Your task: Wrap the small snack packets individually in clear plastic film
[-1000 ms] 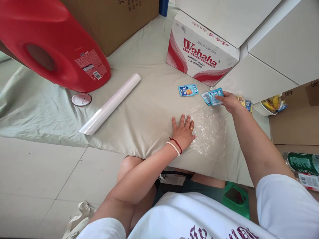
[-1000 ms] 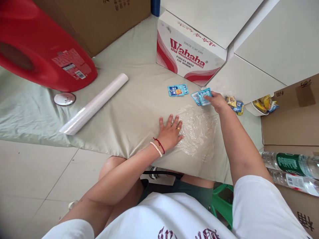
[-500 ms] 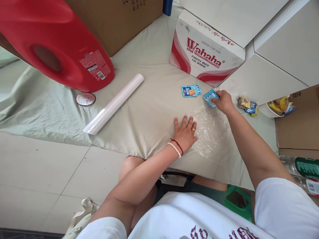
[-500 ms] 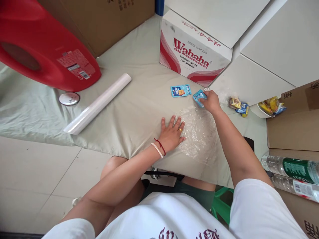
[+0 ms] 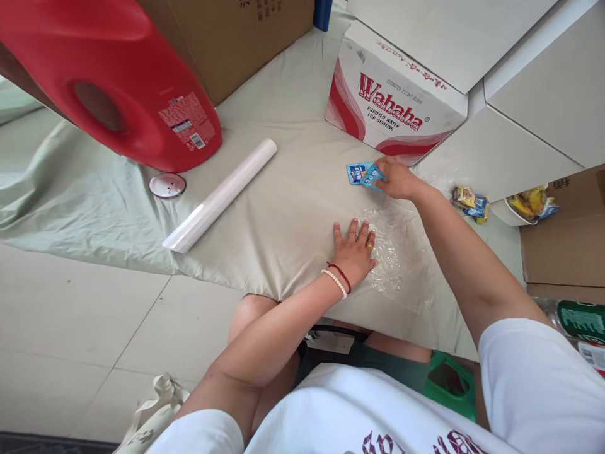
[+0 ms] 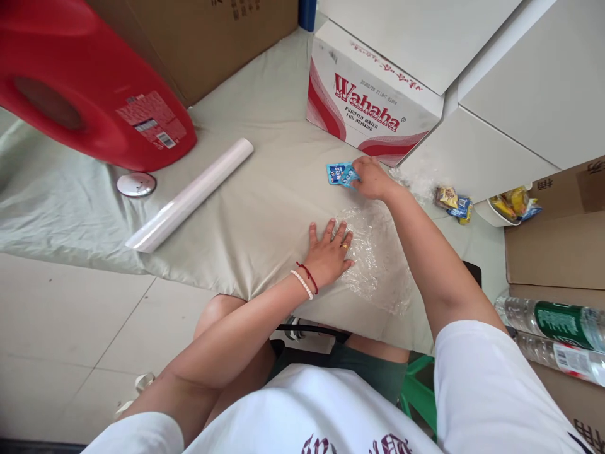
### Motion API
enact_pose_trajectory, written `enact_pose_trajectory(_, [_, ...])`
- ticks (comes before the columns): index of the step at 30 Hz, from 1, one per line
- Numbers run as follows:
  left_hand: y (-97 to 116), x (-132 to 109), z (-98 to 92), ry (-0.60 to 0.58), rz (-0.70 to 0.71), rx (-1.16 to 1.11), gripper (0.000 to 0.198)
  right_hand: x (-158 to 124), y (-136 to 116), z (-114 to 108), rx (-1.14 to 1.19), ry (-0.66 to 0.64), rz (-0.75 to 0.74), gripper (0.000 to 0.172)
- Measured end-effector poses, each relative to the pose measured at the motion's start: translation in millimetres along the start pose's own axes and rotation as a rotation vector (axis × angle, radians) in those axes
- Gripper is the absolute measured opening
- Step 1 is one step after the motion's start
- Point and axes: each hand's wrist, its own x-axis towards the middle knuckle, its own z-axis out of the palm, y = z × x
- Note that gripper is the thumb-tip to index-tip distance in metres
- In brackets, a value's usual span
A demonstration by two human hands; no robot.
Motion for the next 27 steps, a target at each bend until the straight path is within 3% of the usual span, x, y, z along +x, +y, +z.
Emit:
enact_pose_trajectory(3, [-3,0,-1.7,-0.004,0.004,-0.01,0.069,19,-12,4,-0.01,-0.104,-0.025,0.019])
enact_pose_trajectory(6, [-6,-1,-0.7,0.004,0.015,-0.017,0.069,3,-15,1,0.06,0.019,0.071,0.015])
enact_pose_trajectory(8, [-8,-1,0.6,0.01,0.024,-0.018,0.069,-32,-14,-6,0.14,0.143,0.14,0.016])
enact_pose_trajectory(12, [-7,-2,1.3,0.011,0.019,-0.017,0.069,-135,-15,-20,0.279,0.32,0.338,0.026])
enact_pose_trajectory(15, [-6,-2,0.0,0.008,0.014,-0.017,0.072,-207,-22,-18,0.547,0.333,0.541,0.046])
enact_pose_trajectory(18, [-6,-3,-1.0,0.012,0.005,-0.021,0.073,-245,-34,-8,0.71,0.217,0.588,0.043])
enact_pose_trajectory(21, [-8,-4,-0.1,0.021,0.004,-0.027,0.072,-248,-45,1,0.72,0.078,0.457,0.038])
enact_pose_trajectory(27, [-11,-5,2.4,0.036,0.016,-0.028,0.076,-207,-56,13,0.682,-0.057,0.184,0.041])
